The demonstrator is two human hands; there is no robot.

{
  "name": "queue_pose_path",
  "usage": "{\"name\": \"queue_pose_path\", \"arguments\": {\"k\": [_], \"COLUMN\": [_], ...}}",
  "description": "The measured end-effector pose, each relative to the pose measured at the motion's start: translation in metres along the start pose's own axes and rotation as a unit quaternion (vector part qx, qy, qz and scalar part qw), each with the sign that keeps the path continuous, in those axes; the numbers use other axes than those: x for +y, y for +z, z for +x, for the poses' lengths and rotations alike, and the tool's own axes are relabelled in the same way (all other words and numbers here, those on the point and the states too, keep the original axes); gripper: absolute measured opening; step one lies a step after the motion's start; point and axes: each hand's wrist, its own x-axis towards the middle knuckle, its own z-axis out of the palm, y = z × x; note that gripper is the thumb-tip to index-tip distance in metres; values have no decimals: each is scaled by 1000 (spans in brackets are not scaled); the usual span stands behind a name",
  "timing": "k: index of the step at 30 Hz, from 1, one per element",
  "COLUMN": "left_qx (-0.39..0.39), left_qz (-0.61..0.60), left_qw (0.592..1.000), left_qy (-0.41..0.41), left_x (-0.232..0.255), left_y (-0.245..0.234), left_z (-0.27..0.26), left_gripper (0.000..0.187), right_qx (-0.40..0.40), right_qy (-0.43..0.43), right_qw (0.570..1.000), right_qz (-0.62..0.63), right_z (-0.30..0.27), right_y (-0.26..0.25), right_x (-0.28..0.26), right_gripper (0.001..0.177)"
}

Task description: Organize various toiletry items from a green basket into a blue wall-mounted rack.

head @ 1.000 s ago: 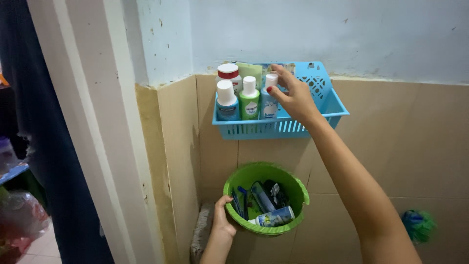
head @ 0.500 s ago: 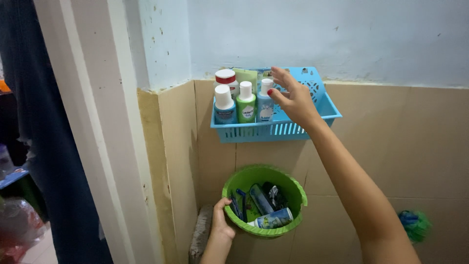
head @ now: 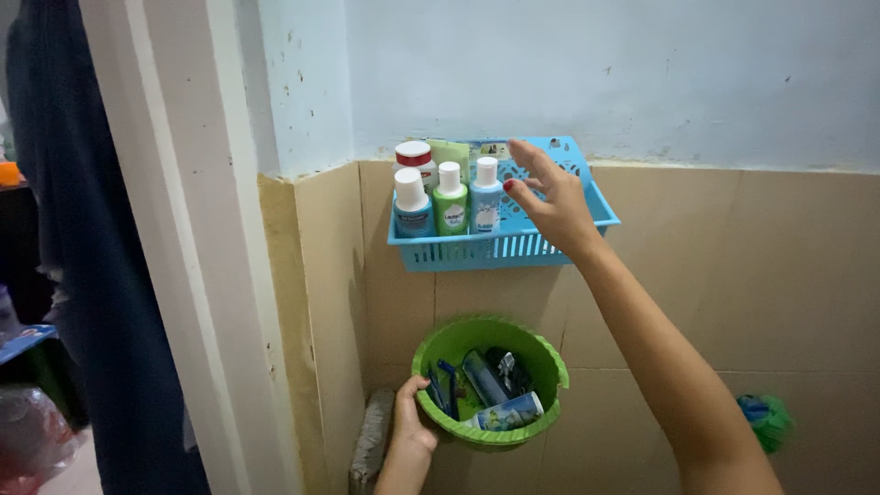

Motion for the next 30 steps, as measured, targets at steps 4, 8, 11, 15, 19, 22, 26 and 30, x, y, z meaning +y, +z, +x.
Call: {"name": "queue_pose_path", "arguments": {"k": [4,8,11,15,19,22,26,30], "left_qx": [-23,-40,-34,-4,9,0,4,-54], "left_qz": [-12,-21,-21,7,30,1,28,-6], "left_qw": [999,999,999,1000,999,999,999,998], "left_qy": [-32,-18,-2,-13,15,-35,-26,-13], "left_x": [0,-5,-9,-10,-17,-19,-27,-33], "left_y": [7,4,1,19,26,30,12,1], "left_z": [-16,-16,-15,-44,-60,-68,-49,-42], "left_gripper": [48,51,51,53,56,57,54,52], "right_qx": [3,9,6,1,-12,-14,-37,-58], "right_qy": [-6,17,22,29,39,54,68,98], "right_qw": [999,999,999,997,998,997,995,991], "right_qz": [34,51,39,78,45,48,69,64], "right_z": [-15,-33,-48,-70,-90,-106,-126,-142], "right_y": [-8,-12,-14,-16,-17,-16,-14,-10], "right_x": [-19,-22,-23,-21,-17,-11,-7,-12], "right_gripper": [53,50,50,48,46,46,45,45]}}
